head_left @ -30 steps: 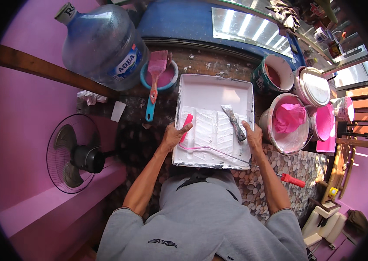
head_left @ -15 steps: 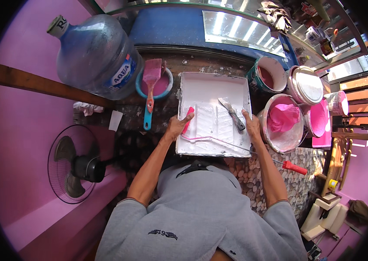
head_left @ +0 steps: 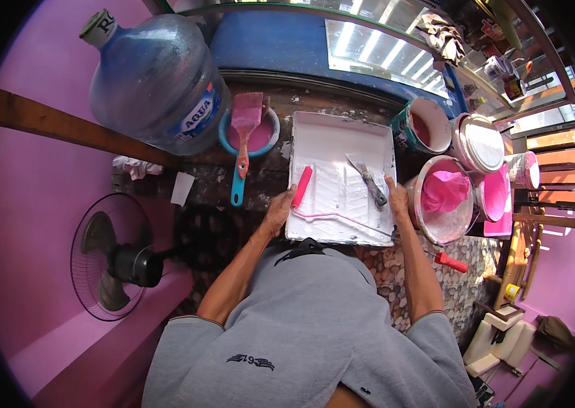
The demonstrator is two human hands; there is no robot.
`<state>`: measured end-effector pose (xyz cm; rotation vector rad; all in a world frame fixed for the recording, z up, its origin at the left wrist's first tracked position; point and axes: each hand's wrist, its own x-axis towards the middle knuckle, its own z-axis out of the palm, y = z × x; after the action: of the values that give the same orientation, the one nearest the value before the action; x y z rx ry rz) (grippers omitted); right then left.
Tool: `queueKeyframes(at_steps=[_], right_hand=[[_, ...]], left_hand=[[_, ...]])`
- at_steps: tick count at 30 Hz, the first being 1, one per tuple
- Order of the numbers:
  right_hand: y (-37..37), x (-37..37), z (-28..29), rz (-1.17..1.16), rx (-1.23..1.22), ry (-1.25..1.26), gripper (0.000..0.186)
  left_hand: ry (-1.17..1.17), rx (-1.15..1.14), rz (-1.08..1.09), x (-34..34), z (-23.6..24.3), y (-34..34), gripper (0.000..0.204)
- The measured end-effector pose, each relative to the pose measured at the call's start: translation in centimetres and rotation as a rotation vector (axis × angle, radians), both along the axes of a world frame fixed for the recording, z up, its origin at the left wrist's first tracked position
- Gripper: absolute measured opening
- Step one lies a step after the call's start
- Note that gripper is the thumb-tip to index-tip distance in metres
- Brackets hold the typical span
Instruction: The person uses a scraper to remove excess paint from a paint tray and a paint roller, then uses a cloth to wipe the tray and tools.
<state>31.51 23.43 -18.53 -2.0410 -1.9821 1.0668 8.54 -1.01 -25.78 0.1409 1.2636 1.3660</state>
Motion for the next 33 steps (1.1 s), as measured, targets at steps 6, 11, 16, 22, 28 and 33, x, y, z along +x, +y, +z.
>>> queueKeyframes(at_steps=[6, 11, 16, 22, 28, 33], right_hand=[[0.5, 0.0, -1.2, -0.002, 0.013, 0.036, 0.067], [1.1, -0.6, -1.1, 0.027, 0.052, 0.018, 0.066], [-2.7, -1.7, 0.4, 0.306, 0.742, -0.259, 0.062], [-5.8, -2.7, 0.7, 0.625, 0.483, -0.593, 0.041], [-4.6, -5.8, 2.6, 0.344, 0.099, -0.408, 0.042], [-2.0, -4.4, 1.0, 0.300, 0.166, -0.165, 0.048]], left_hand=[[-0.063, -0.023, 0.024, -1.4, 0.8, 1.6, 0.061], [-0.033, -0.014, 0.013, -1.5, -0.4, 2.2, 0.063], [-0.029, -0.007, -0.013, -1.7, -0.4, 1.9, 0.061], [0.061, -0.048, 0.030, -1.9, 0.0, 1.6, 0.050], [0.498, -0.209, 0.019, -1.7, 0.8, -0.3, 0.060], [0.595, -0.160, 0.165, -0.8, 3.9, -5.2, 0.049]])
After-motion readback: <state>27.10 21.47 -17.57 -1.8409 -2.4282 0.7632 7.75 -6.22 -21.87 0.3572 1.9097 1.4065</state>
